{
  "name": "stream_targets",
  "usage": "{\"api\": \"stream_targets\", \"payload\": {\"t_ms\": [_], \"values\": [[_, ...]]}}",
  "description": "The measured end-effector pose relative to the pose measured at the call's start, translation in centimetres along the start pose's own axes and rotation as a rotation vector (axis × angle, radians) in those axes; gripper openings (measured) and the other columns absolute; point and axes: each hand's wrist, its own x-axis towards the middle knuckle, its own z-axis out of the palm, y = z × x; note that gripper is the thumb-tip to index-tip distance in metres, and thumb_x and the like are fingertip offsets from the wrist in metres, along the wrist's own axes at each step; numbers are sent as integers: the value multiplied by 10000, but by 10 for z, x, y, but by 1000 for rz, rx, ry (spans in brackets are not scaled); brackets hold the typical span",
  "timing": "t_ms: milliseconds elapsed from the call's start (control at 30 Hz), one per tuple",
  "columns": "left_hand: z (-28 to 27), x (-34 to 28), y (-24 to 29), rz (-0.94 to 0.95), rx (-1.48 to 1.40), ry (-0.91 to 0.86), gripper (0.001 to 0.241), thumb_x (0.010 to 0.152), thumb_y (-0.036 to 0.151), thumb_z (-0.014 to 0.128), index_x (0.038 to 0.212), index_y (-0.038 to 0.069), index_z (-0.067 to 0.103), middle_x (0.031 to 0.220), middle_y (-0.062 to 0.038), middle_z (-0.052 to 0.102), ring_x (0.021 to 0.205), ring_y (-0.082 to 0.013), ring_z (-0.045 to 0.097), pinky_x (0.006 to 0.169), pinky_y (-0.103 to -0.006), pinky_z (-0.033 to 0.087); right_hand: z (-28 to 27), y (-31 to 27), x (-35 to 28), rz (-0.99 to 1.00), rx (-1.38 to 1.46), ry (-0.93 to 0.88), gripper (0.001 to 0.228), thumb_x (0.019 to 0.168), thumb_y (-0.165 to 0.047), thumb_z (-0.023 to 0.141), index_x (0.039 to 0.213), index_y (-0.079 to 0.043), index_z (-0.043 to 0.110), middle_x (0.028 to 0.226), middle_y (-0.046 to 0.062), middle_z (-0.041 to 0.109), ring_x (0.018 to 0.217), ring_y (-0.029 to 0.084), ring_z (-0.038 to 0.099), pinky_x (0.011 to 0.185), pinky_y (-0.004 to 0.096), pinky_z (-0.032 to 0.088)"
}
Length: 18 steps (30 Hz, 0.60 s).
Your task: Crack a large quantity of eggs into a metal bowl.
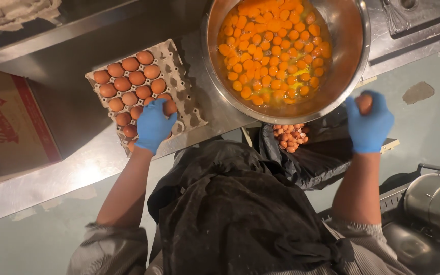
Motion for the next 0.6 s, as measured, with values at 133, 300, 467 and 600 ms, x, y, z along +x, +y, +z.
{"api": "stream_targets", "payload": {"t_ms": [133,300,467,600], "values": [[-56,10,58,-123,-518,-49,575,907,315,714,1384,28,572,1195,-143,686,1065,-258,699,927,-375,561,-10,-25,-8,10,-455,-241,650,815,-346,926,1301,-7,660,1125,280,687,960,459,663,810,530,524],[-104,25,166,140,-982,-391,505,990,323,665,1414,59,589,1260,-105,721,1142,-183,702,967,-326,560,8,-130,-24,-406,-83,-262,701,839,-279,884,1426,-33,589,1453,264,541,1302,461,585,1108,498,502],[-80,19,221,333,-960,-511,515,969,361,675,1348,31,560,1158,-113,749,1063,-219,746,928,-355,578,43,-171,-39,-656,83,-201,512,811,-246,873,1258,-99,670,1249,214,634,1104,382,657,924,443,557],[-92,22,198,210,-863,-439,553,936,393,684,1350,52,548,1114,-100,751,1016,-243,750,880,-377,574,55,-126,-25,-254,71,-198,339,961,-204,812,1250,-75,690,1122,157,698,983,330,715,856,394,577]]}}
